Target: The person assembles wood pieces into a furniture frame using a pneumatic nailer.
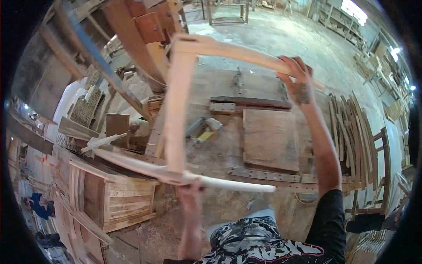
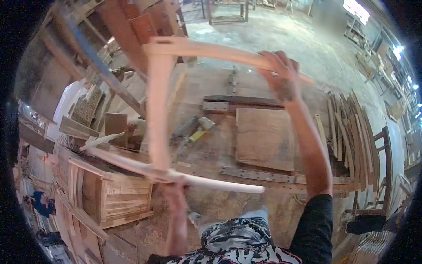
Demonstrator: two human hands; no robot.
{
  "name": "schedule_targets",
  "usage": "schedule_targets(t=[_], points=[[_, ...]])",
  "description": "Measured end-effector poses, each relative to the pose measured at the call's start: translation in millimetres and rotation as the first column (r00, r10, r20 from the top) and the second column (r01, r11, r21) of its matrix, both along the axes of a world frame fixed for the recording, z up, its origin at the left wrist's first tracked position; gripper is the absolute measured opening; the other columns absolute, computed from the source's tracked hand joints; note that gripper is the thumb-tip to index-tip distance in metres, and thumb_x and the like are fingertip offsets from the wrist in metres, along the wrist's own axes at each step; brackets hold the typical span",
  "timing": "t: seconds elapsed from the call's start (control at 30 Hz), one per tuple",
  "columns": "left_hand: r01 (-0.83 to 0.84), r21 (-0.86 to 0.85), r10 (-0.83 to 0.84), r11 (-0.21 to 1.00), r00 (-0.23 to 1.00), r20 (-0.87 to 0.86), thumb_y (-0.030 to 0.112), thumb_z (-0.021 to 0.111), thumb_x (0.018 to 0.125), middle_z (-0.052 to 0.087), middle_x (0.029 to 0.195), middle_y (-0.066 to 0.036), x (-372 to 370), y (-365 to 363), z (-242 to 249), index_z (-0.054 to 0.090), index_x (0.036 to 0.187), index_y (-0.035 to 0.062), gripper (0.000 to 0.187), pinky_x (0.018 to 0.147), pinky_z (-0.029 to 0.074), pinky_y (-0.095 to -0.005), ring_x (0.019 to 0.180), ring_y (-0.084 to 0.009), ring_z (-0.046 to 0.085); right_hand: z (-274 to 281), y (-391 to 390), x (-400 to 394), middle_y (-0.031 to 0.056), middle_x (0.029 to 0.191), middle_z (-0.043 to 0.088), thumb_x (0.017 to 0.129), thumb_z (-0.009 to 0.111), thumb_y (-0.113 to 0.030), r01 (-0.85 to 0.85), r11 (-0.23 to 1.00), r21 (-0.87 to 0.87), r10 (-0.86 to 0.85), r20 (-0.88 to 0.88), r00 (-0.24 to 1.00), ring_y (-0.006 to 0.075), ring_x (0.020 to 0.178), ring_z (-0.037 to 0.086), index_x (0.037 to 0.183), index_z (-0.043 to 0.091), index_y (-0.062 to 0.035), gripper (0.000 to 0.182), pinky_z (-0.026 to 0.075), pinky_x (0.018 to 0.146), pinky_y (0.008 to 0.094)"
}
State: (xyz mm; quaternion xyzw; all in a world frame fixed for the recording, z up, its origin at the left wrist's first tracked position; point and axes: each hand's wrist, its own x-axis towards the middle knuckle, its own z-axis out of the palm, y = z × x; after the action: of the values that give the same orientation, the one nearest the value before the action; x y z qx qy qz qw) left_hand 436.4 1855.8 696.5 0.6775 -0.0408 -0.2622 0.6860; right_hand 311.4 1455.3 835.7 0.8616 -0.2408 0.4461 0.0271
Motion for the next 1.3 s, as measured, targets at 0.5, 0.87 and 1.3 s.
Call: schedule_targets(t=[0.5,0.87,1.3], points=[[0.232,0.042,-0.174,0.972,0.825,-0.538,0.014,0.076,0.089,0.072,0.086,-0.012,-225,-181,-193,0.066,0.101,-0.0038,0.024,0.060,0.062,-0.0349,0.069,-0.0227,0.073,-230,-236,-231,0.0076,0.112,0.061,0.081,0.075,-0.009,0.142,0.861,0.489,0.083,-0.409,0.909,0.0313,0.109,0.053,0.124,0.068,-0.0161,0.044,0.034,0.102,0.0468],[0.175,0.185,-0.060,0.967,0.862,-0.503,0.022,0.076,0.090,0.071,0.083,-0.012,-134,-186,-237,0.066,0.097,-0.0024,0.027,0.052,0.061,-0.0306,0.064,-0.0205,0.071,-357,-283,-85,0.0062,0.101,0.057,0.085,0.072,-0.027,0.052,0.841,0.538,0.229,-0.442,0.867,0.0287,0.102,0.055,0.121,0.068,-0.0233,0.036,0.037,0.092,0.0407],[0.146,0.890,-0.659,0.433,0.725,0.201,0.036,0.073,0.087,0.069,0.088,-0.019,-4,-273,-234,0.065,0.111,0.0075,0.038,0.078,0.053,-0.0528,0.087,-0.0424,0.068,-409,-263,-57,0.0028,0.107,0.061,0.081,0.073,-0.014,0.149,0.822,0.549,0.179,-0.497,0.849,0.0258,0.108,0.056,0.127,0.067,-0.0300,0.050,0.037,0.097,0.0427]])
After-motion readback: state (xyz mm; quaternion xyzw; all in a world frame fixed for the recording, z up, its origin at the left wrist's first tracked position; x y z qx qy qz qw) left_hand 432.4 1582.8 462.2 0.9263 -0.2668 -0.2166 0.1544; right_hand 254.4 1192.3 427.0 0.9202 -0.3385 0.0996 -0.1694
